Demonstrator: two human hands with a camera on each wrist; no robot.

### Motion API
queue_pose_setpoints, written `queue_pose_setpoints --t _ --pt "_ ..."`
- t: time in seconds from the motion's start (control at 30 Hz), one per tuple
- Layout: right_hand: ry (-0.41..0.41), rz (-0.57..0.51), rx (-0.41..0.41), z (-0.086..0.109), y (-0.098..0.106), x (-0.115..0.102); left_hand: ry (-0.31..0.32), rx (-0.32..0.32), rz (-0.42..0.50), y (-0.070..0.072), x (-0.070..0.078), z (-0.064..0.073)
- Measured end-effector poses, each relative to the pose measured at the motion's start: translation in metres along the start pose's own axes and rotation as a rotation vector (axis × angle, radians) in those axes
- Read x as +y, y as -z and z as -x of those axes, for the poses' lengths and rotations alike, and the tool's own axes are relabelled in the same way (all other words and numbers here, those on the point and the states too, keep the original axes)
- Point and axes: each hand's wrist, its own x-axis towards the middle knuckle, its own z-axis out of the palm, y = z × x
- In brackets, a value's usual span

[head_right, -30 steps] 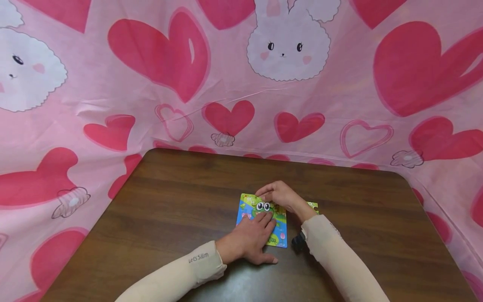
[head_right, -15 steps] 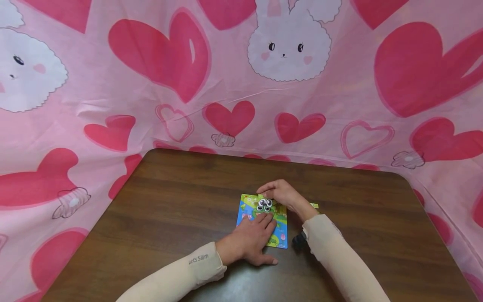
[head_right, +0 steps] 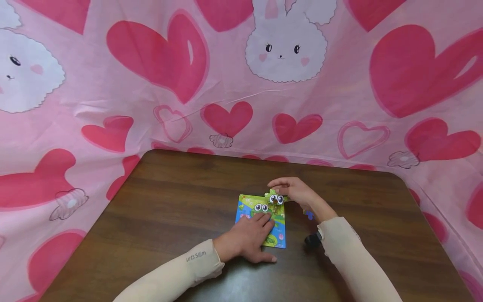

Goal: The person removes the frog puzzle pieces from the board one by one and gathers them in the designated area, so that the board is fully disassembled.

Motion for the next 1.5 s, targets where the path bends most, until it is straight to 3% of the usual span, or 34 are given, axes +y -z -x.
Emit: queue_pose_setpoints --t 0.33,0.67,1.07,1.5 --pt "-0.041 0.006 0.059 0.030 0.034 0.017 0.010 0.008 -0.026 0.000 0.002 0.002" --pt "-0.067 0.019 0.097 0.059 0.068 0.049 0.002 0.000 -0.027 0.000 0.004 0.004" --pt "-0.087 0.012 0.089 0.080 0.089 0.067 0.011 0.008 -0.055 -0.002 0.003 0.002" --pt "-0.050 0.323 0.191 0.088 0.098 0.083 0.020 0.026 -0.064 -0.004 0.004 0.002"
